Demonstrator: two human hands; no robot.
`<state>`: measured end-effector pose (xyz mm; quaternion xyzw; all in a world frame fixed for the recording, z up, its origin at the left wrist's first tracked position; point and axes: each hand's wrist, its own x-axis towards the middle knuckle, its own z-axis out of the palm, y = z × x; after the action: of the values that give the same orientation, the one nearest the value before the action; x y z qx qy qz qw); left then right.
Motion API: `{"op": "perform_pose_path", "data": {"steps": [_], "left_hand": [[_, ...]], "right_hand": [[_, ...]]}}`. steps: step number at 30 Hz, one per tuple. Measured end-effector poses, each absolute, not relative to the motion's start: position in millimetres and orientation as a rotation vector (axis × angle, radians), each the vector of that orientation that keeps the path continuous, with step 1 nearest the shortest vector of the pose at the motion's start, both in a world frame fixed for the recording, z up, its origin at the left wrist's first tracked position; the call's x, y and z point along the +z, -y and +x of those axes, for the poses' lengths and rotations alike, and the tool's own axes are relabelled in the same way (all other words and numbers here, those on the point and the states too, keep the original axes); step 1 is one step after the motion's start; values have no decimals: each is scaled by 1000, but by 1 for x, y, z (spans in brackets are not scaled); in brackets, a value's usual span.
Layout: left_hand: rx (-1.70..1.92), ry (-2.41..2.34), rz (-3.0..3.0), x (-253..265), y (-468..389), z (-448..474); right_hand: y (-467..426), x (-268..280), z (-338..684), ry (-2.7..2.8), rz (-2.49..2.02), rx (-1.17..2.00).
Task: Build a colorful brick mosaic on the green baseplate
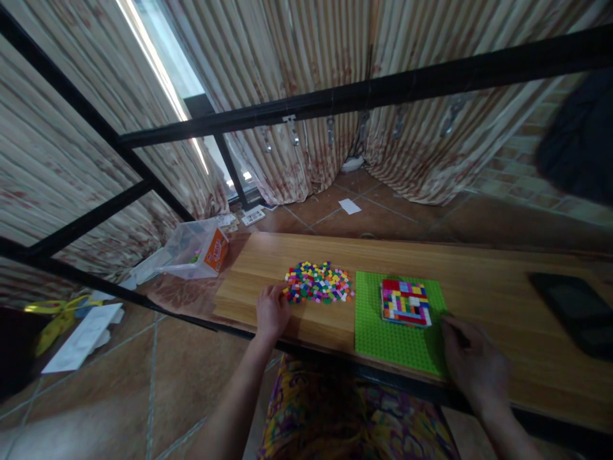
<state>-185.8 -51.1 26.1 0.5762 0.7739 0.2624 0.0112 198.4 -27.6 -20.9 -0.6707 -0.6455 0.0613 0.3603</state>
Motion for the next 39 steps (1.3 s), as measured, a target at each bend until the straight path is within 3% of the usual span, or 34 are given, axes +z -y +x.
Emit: {"op": "perform_pose_path", "data": {"steps": [6, 18, 24, 28, 30, 33, 36, 39], "left_hand": [[699, -2369, 1854, 27, 51, -189], [904, -2400, 1547, 19, 53, -193], [1408, -1885, 1085, 28, 55, -175], [1513, -1554, 844, 42, 63, -149], [1493, -1485, 816, 49, 68, -135], [1433, -1404, 792, 56, 76, -114], [1392, -1314, 724, 61, 83, -99], [1342, -1277, 731, 65, 89, -94]], "right_hand": [[26, -24, 200, 1664, -1704, 151], [26, -22, 196, 1657, -1677, 130], [25, -23, 201, 1599, -1671, 234], [34, 5, 183, 1381, -1623, 312], [42, 26, 157, 1383, -1525, 431], [54, 51, 103, 1386, -1305, 854], [62, 58, 56, 1285, -1131, 1246], [66, 56, 33, 1153, -1031, 1444]]}}
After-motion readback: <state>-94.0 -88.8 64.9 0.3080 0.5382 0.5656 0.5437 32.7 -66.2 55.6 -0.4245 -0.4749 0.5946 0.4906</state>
